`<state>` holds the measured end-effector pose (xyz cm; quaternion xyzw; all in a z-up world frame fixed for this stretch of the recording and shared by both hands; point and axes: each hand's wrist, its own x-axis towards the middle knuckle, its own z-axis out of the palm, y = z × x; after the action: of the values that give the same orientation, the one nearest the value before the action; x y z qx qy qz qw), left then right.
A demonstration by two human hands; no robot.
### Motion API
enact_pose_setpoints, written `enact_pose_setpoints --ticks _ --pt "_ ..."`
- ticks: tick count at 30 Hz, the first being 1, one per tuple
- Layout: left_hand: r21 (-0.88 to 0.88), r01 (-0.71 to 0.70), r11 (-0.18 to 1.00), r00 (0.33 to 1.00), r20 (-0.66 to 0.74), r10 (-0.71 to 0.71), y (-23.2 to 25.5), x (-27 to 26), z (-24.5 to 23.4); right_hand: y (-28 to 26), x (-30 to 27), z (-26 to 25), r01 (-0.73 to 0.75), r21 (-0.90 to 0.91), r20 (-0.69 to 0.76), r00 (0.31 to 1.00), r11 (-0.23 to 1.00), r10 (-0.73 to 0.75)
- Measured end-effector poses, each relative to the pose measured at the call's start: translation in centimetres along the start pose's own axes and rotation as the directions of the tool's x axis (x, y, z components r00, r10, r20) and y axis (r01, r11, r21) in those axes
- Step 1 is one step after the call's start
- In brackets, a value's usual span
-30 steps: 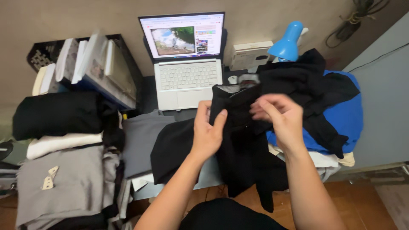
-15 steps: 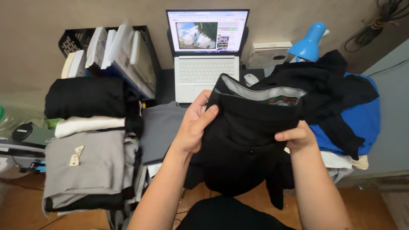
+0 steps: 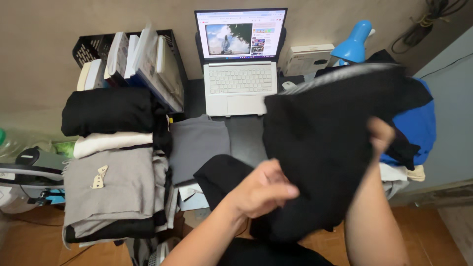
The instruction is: The person folds a white shirt, a pair of gray trousers, and a pair of black trousers on a desk. Each item is smoothed, folded in half, and then folded again into a compact rectangle before being placed on a growing stack.
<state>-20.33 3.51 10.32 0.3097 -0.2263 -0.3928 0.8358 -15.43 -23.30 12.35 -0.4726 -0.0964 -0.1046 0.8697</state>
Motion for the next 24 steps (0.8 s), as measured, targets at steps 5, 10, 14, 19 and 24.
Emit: enact_pose_setpoints --ticks 5,10,14,19,24 --pt "-0.253 -0.255 0.933 0.953 -0.228 0.199 4.3 0.5 1.4 0.9 1.2 2.7 -0.218 -0.014 -0.013 0.976 0.976 0.217" --pt "-0.308 -0.281 0.909 0.943 -0.264 0.203 6.5 -1.6 4.1 2.5 1.4 4.3 -0.393 0.419 0.307 0.910 0.818 0.279" --pt "-0.302 -0.270 0.914 0.944 -0.268 0.191 4.2 -1.6 3.8 3.9 2.8 5.3 -0.374 0.418 0.291 0.918 0.828 0.268" --pt "-0.619 -0.173 0.766 0.983 -0.153 0.098 2.3 -1.7 -5.0 3.2 5.2 5.5 -0.193 0.160 0.143 0.975 0.968 0.170" --pt "-0.023 0.087 0.996 0.857 -0.507 -0.087 -2.2 -4.5 -11.1 3.1 5.5 6.7 -0.037 -0.066 -0.035 0.999 0.997 0.034"
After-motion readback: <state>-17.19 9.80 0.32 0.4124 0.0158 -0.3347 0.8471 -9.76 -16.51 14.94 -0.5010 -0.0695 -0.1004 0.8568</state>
